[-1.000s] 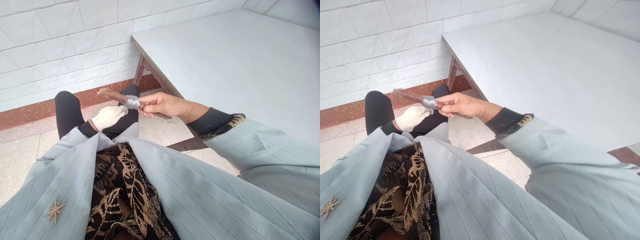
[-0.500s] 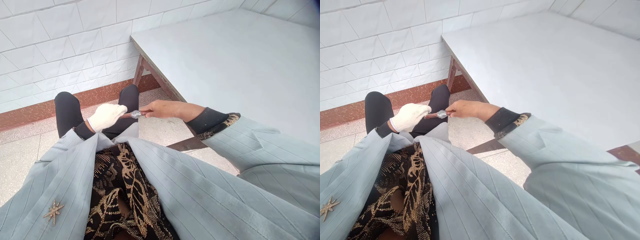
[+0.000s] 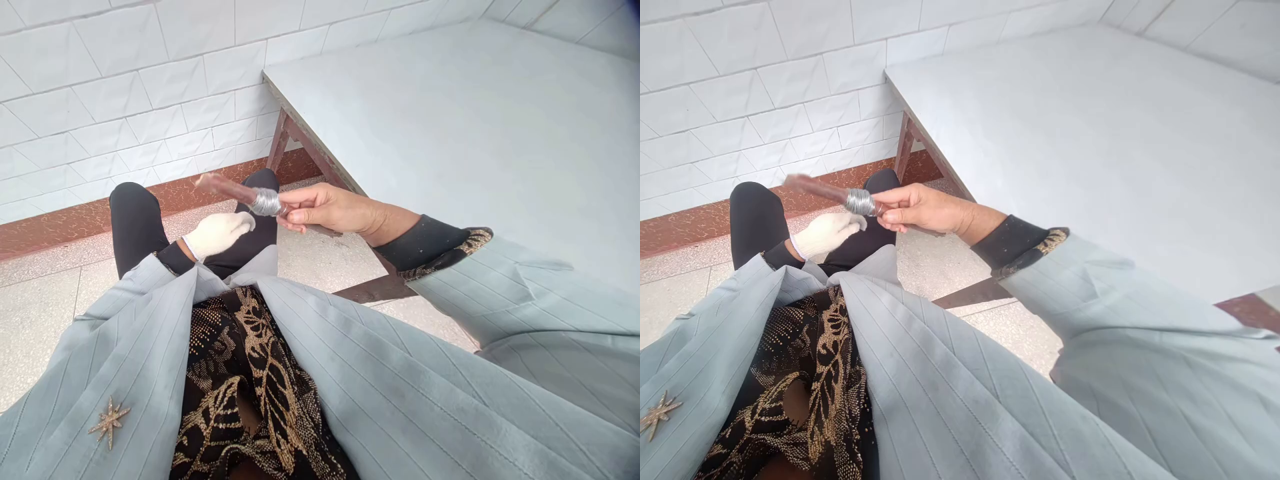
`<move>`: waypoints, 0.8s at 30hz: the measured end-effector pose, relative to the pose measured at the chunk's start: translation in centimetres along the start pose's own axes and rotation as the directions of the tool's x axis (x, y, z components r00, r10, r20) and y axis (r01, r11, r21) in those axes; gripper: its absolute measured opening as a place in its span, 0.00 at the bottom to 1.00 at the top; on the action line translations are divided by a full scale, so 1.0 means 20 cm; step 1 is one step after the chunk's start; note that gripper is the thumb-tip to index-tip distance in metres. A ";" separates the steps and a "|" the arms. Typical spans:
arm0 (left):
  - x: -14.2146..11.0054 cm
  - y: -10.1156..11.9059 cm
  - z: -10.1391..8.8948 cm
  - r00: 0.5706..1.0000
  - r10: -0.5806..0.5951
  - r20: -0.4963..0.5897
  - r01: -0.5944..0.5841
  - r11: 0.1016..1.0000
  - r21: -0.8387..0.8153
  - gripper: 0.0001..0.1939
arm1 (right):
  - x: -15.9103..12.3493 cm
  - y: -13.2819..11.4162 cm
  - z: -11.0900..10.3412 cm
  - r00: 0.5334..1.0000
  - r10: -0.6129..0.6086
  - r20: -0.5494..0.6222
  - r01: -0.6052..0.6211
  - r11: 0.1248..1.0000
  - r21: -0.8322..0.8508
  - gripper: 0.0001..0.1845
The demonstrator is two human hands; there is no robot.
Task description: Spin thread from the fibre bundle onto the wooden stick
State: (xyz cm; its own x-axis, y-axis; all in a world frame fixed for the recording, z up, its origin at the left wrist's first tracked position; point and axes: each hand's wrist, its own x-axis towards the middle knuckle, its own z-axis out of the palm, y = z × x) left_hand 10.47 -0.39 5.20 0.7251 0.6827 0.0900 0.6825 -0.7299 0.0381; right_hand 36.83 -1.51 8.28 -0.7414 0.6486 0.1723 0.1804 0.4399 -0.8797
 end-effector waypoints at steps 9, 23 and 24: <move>-0.03 0.13 0.00 0.986 0.058 0.155 -0.088 0.978 0.190 0.21 | 0.04 0.10 -0.03 0.886 0.155 -0.436 -0.344 0.852 -0.396 0.14; -0.02 0.00 -0.04 0.996 -0.088 0.028 0.086 0.995 0.053 0.19 | 0.00 0.02 -0.01 0.934 0.158 0.320 -0.136 0.987 -0.091 0.26; -0.02 0.00 -0.02 0.994 -0.102 0.035 0.101 0.994 0.031 0.19 | -0.01 0.01 -0.01 0.973 0.072 0.220 -0.074 0.997 0.002 0.28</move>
State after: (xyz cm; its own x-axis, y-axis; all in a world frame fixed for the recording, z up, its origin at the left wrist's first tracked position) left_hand 10.08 -0.61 5.62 0.6542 0.7546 0.0509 0.7549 -0.6556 0.0157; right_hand 37.01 -1.45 8.21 -0.8503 0.5262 0.0067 0.2337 0.3890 -0.8911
